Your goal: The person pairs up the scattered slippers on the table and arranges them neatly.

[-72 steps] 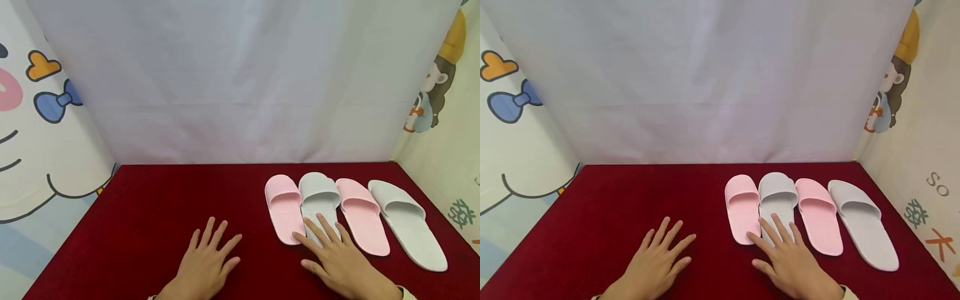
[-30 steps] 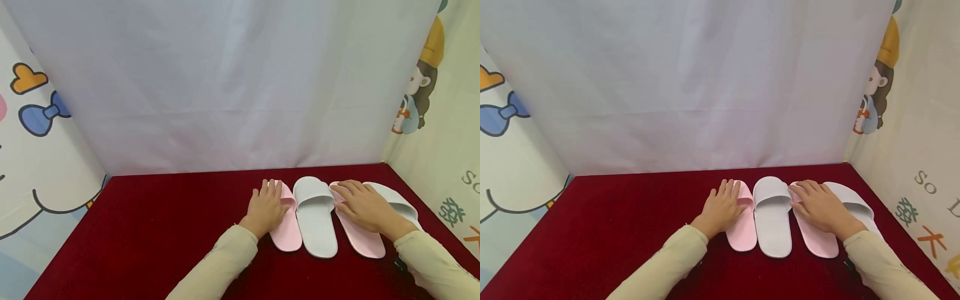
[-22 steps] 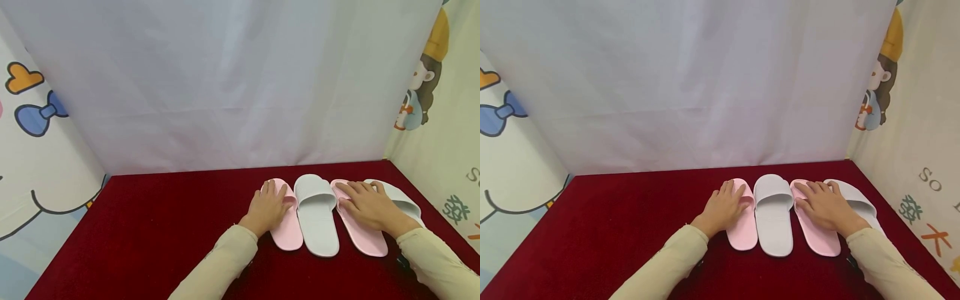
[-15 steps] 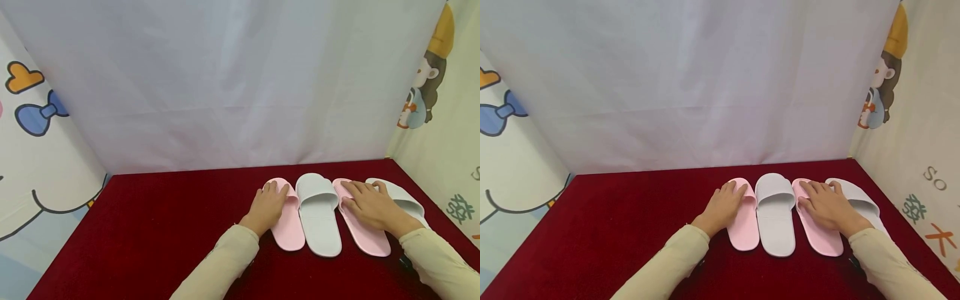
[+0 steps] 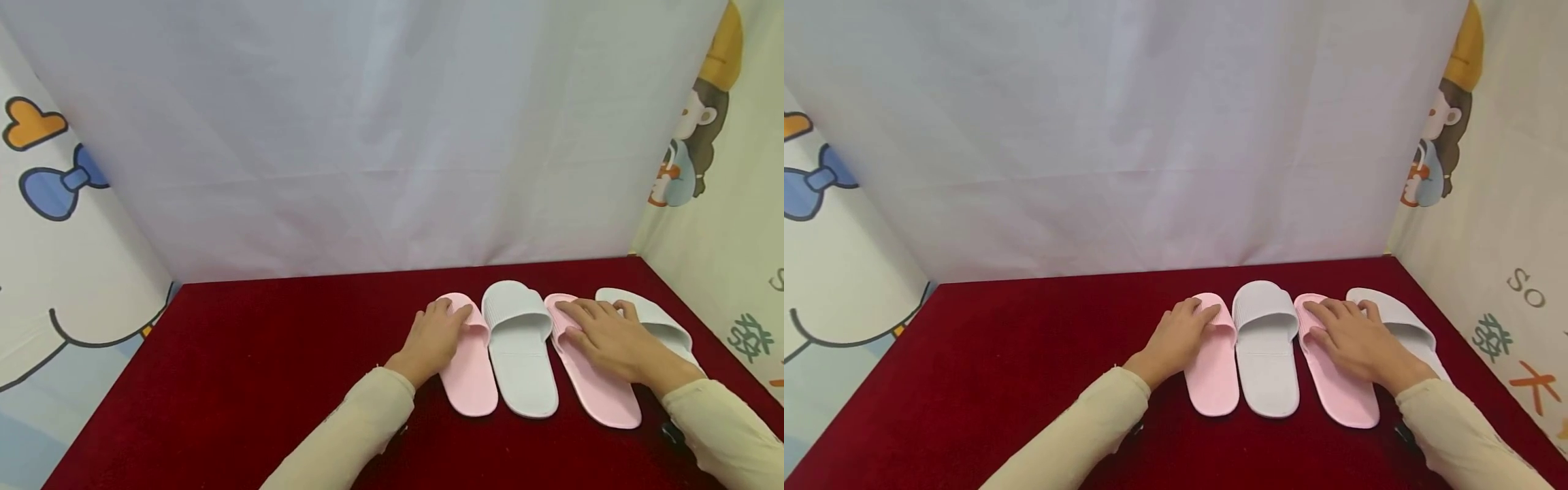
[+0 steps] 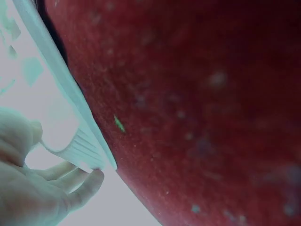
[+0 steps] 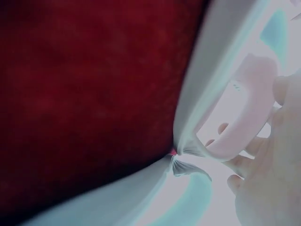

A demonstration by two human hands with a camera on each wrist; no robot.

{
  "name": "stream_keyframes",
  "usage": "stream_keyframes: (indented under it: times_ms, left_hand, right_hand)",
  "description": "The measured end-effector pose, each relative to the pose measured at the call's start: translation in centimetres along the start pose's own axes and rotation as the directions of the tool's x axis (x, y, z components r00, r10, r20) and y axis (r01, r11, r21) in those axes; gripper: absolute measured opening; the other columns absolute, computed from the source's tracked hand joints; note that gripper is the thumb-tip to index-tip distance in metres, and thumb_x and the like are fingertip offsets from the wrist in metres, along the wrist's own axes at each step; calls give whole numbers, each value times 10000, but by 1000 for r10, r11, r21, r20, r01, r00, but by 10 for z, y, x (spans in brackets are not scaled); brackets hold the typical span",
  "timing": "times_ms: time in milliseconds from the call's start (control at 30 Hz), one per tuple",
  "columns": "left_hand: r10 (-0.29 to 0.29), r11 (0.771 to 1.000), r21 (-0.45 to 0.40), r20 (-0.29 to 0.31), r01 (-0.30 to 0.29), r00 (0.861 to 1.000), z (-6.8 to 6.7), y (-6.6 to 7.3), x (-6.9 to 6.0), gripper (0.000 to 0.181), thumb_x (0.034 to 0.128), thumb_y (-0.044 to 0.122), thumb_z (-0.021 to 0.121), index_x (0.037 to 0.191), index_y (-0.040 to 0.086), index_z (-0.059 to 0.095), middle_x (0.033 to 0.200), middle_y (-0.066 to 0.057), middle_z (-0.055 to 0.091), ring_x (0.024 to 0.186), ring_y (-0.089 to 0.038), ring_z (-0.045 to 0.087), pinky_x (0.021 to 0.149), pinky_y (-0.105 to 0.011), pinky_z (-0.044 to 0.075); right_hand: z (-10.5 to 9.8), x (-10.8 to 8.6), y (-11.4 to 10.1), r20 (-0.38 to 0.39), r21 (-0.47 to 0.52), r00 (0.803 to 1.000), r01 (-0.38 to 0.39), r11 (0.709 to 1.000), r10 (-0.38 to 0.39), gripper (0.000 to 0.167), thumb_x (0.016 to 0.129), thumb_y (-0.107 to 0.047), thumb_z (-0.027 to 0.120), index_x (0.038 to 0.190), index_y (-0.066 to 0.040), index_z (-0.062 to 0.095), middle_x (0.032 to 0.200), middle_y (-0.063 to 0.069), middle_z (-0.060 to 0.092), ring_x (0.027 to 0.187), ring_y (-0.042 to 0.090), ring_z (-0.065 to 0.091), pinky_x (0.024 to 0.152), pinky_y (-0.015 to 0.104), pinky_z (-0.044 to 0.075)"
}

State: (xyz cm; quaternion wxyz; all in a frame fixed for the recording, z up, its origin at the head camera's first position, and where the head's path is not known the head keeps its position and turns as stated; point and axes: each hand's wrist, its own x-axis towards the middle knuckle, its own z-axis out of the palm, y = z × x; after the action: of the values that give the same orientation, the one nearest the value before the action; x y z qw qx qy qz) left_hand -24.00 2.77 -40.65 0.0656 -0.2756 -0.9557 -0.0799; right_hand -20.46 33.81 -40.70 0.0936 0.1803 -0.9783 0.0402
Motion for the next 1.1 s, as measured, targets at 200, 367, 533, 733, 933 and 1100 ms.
stream_keyframes:
  times_ms: [200,367,533,733,933,1100]
  left_hand:
    - [40,999,-17,9,-40,999,-6,1,-15,401,1006,193,553,1404,242,555,1350,-149,562,1226,-296,561,900,-426,513]
    - [78,997,-20,12,-77,997,-6,3,-26,405,1005,157,554,1397,256,566,1339,-137,576,1199,-285,578,879,-420,522]
    - [110,994,28,0,-109,994,-7,3,-36,389,1011,195,549,1392,268,564,1317,-126,588,1170,-269,593,862,-398,528]
    - [139,982,136,-31,-134,990,-10,3,-50,369,1009,285,561,1378,275,562,1265,-115,611,1094,-260,627,809,-379,537]
    - [167,977,142,-36,-161,985,-8,1,-56,387,1021,317,538,1406,277,540,1233,-102,612,1068,-246,628,797,-368,539]
    - [157,982,108,-5,-155,988,-8,0,-57,421,1024,266,531,1442,308,501,1279,-126,586,1071,-267,629,780,-365,552]
  right_hand:
    - [-2,-11,-7,-7,-2,1000,9,1000,-9,472,1019,-395,497,1425,-155,476,1396,179,531,1271,479,480,946,586,258]
    - [-3,-23,-10,-5,1,1000,5,1000,-5,480,1022,-398,490,1429,-143,483,1410,183,530,1299,472,469,960,581,254]
    - [-3,-31,-15,-35,0,999,21,1000,-21,468,1016,-376,510,1416,-135,501,1384,168,553,1272,357,507,969,566,249]
    - [-2,-37,-20,-63,-9,997,53,999,-53,463,1009,-360,526,1414,-138,505,1363,149,561,1246,328,513,954,545,249]
    - [-3,-44,-19,-52,25,997,53,998,-52,453,1010,-345,529,1425,-165,497,1395,141,540,1257,309,503,940,510,230]
    - [-2,-47,-13,-68,39,995,74,997,-71,441,1014,-305,523,1436,-187,476,1390,135,536,1265,273,483,923,492,222]
